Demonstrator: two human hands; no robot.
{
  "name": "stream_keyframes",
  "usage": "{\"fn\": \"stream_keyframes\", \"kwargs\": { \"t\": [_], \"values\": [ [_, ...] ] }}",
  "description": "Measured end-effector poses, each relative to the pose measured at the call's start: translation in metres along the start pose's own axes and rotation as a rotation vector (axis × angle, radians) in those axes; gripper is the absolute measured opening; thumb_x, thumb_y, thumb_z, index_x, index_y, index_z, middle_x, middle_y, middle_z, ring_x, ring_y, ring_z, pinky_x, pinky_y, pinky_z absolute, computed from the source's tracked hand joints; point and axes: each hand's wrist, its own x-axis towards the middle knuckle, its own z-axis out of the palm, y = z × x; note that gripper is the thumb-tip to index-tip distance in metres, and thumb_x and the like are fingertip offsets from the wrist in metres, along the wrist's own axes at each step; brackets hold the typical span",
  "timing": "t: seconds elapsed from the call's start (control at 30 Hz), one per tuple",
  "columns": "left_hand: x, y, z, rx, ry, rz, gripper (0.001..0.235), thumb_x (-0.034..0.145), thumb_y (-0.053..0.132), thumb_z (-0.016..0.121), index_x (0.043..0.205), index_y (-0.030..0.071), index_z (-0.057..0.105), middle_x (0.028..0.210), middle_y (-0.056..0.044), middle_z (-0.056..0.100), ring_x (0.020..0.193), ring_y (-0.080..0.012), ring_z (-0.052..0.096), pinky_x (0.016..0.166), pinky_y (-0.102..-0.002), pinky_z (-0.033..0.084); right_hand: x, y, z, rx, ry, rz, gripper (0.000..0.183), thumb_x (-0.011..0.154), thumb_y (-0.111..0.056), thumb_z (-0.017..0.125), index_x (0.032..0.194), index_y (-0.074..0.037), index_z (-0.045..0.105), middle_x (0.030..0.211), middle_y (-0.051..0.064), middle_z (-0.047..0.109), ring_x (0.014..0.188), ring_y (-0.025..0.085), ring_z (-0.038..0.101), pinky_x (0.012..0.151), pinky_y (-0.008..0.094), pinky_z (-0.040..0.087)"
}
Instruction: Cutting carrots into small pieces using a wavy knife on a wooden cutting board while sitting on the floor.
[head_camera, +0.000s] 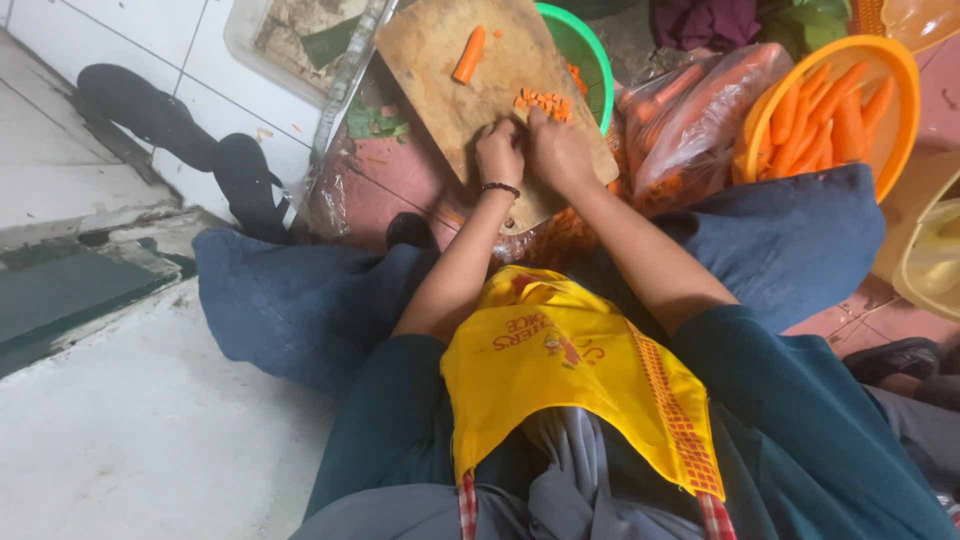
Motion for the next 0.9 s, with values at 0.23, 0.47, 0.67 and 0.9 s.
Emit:
{"fn": "stream_keyframes", "kwargs": {
  "t": [0.23,0.47,0.67,0.9],
  "values": [
    [-0.002,-0.004,0.004,-0.136,-0.005,-0.045,0.018,0.074,-0.009,0.068,0.086,0.005,0.069,0.087,-0.017,0.069,0.077,-0.0313,0.072,0.07,-0.039,0.058,-0.007,0.007,0.014,0.016,0.207,-0.025,0.026,0.091,-0.021,0.068,0.099,-0.001,0.055,0.076,0.025,0.069,0.064,0.044,0.069,0.056,0.054,0.054],
    [0.002,-0.009,0.011,-0.191,0.05,-0.076,0.013,0.075,-0.007,0.069,0.082,0.003,0.065,0.082,-0.016,0.066,0.071,-0.0302,0.071,0.066,-0.039,0.058,-0.003,0.002,-0.01,0.012,0.132,-0.012,0.022,0.094,-0.021,0.068,0.099,-0.003,0.056,0.072,0.024,0.069,0.069,0.045,0.069,0.061,0.057,0.052],
    [0.002,-0.007,0.011,-0.06,0.075,-0.06,0.008,0.076,-0.001,0.069,0.079,0.007,0.067,0.083,-0.018,0.068,0.083,-0.039,0.067,0.074,-0.047,0.053,0.007,-0.003,-0.012,0.004,0.056,-0.039,0.022,0.09,-0.02,0.066,0.1,-0.002,0.056,0.076,0.025,0.069,0.074,0.045,0.069,0.064,0.057,0.053],
    [0.002,-0.013,0.017,-0.303,0.105,-0.267,0.006,0.088,0.004,0.064,0.083,0.004,0.067,0.09,-0.019,0.069,0.088,-0.0393,0.066,0.079,-0.047,0.052,-0.01,-0.004,0.02,0.009,0.176,-0.027,0.021,0.094,-0.014,0.059,0.11,-0.001,0.057,0.086,0.026,0.071,0.073,0.044,0.07,0.062,0.054,0.055]
  ]
}}
